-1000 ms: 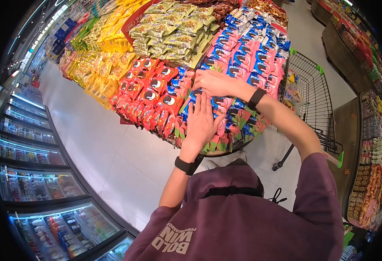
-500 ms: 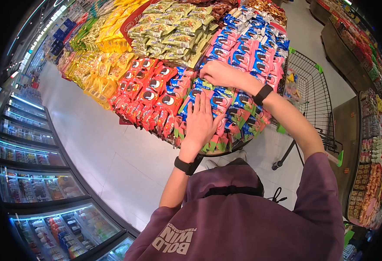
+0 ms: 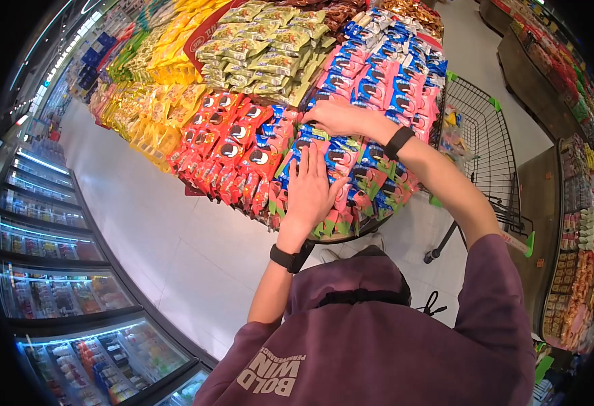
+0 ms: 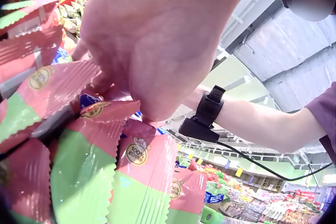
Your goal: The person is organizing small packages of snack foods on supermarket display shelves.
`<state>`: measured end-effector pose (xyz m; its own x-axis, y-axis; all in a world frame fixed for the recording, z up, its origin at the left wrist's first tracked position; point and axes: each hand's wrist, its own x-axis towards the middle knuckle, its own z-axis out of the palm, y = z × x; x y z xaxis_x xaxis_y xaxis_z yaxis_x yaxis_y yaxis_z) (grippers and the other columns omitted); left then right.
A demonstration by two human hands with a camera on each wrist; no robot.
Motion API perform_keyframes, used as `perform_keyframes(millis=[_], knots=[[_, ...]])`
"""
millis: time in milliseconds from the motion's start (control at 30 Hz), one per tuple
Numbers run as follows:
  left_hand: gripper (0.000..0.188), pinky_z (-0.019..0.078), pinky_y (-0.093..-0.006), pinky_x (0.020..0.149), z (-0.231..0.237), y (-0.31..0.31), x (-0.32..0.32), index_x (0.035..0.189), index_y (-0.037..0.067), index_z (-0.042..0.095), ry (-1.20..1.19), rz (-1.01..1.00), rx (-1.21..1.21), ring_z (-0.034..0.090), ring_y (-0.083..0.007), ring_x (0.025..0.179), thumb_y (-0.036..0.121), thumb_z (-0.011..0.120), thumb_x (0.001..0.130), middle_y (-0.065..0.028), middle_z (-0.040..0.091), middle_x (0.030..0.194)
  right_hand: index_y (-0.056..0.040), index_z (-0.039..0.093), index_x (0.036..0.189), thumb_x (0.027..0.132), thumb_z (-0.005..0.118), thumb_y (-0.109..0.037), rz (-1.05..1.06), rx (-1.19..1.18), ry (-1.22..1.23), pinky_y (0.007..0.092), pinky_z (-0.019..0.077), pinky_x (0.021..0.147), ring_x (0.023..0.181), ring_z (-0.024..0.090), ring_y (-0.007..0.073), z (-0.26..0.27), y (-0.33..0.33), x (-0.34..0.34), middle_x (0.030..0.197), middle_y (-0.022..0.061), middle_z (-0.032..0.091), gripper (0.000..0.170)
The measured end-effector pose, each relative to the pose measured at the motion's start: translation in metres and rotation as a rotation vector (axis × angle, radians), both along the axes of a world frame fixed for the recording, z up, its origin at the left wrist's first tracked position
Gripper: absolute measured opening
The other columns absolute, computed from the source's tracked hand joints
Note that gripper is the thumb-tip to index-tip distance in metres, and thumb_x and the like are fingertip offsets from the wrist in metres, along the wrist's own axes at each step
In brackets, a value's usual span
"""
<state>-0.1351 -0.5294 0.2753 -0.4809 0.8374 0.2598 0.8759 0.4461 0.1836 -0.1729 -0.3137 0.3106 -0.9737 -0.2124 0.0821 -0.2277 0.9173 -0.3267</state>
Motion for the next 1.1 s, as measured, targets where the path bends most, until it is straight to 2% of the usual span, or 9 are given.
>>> perform_keyframes(millis=[100, 200, 400, 600, 700, 800, 1000, 1100], knots=[[0.082, 0.024, -0.0508, 0.116, 0.0, -0.001, -0.001, 0.145, -0.012, 0.031, -0.002, -0.004, 0.01, 0.03, -0.0388, 0.143, 0.054, 0.046, 0.098, -0.0277, 0.034, 0.151, -0.0001, 0.059, 0.117, 0.082, 0.061, -0.002, 0.084, 0.156, 0.064, 0.0436, 0.0491, 0.088, 0.103, 0.058, 0.0354, 0.001, -0.007, -0.005, 0.105, 0.0174, 0.063, 0.036], [0.082, 0.024, -0.0512, 0.116, 0.0, -0.003, -0.001, 0.144, -0.012, 0.033, -0.008, -0.004, 0.016, 0.03, -0.0389, 0.143, 0.054, 0.046, 0.098, -0.0278, 0.034, 0.151, 0.0005, 0.056, 0.118, 0.078, 0.059, 0.001, -0.045, 0.153, -0.082, 0.043, 0.0488, 0.088, 0.104, 0.056, 0.0345, 0.017, -0.016, 0.0, 0.105, 0.017, 0.061, 0.04], [0.081, 0.0241, -0.0515, 0.115, -0.001, -0.003, -0.001, 0.143, -0.012, 0.034, -0.01, -0.002, 0.023, 0.03, -0.0388, 0.143, 0.054, 0.046, 0.098, -0.0279, 0.034, 0.151, 0.0005, 0.056, 0.12, 0.08, 0.059, -0.006, 0.032, 0.238, -0.02, 0.0445, 0.049, 0.089, 0.107, 0.054, 0.0333, 0.0, -0.015, -0.009, 0.107, 0.017, 0.061, 0.041], [0.081, 0.0235, -0.051, 0.116, -0.002, -0.002, -0.001, 0.144, -0.012, 0.033, -0.006, -0.001, 0.022, 0.029, -0.0383, 0.144, 0.054, 0.046, 0.098, -0.0279, 0.033, 0.152, 0.0007, 0.058, 0.119, 0.081, 0.061, -0.01, 0.022, 0.303, -0.138, 0.0435, 0.048, 0.091, 0.111, 0.05, 0.0317, 0.002, -0.018, -0.007, 0.11, 0.0159, 0.06, 0.04], [0.082, 0.0232, -0.051, 0.116, -0.001, -0.001, -0.001, 0.144, -0.012, 0.032, -0.011, 0.0, 0.005, 0.029, -0.0382, 0.144, 0.054, 0.046, 0.098, -0.0279, 0.033, 0.152, 0.0024, 0.062, 0.111, 0.083, 0.061, -0.014, 0.05, 0.338, 0.155, 0.0459, 0.0481, 0.093, 0.11, 0.052, 0.0316, -0.011, -0.016, 0.0, 0.108, 0.015, 0.061, 0.032], [0.082, 0.0231, -0.051, 0.116, -0.002, -0.001, -0.001, 0.144, -0.012, 0.032, -0.004, -0.001, -0.003, 0.029, -0.0383, 0.144, 0.054, 0.046, 0.098, -0.028, 0.033, 0.152, 0.0038, 0.061, 0.109, 0.083, 0.061, -0.012, 0.082, 0.328, 0.13, 0.0455, 0.0485, 0.092, 0.11, 0.052, 0.0316, -0.014, -0.014, 0.0, 0.104, 0.0143, 0.06, 0.031], [0.082, 0.023, -0.0511, 0.116, -0.002, -0.001, 0.0, 0.144, -0.012, 0.032, -0.007, -0.004, 0.024, 0.029, -0.0385, 0.144, 0.054, 0.048, 0.097, -0.0278, 0.033, 0.152, 0.0048, 0.058, 0.106, 0.082, 0.06, -0.011, 0.083, 0.308, 0.06, 0.0462, 0.0485, 0.092, 0.109, 0.053, 0.0329, -0.009, -0.014, 0.0, 0.107, 0.0166, 0.062, 0.028], [0.082, 0.023, -0.0512, 0.116, -0.003, -0.001, -0.001, 0.144, -0.013, 0.033, -0.002, -0.004, 0.019, 0.028, -0.0387, 0.144, 0.053, 0.048, 0.097, -0.0278, 0.033, 0.152, 0.0042, 0.059, 0.105, 0.083, 0.059, -0.011, 0.039, 0.309, 0.14, 0.0471, 0.0481, 0.093, 0.109, 0.055, 0.034, -0.018, -0.016, 0.001, 0.111, 0.0187, 0.063, 0.027]])
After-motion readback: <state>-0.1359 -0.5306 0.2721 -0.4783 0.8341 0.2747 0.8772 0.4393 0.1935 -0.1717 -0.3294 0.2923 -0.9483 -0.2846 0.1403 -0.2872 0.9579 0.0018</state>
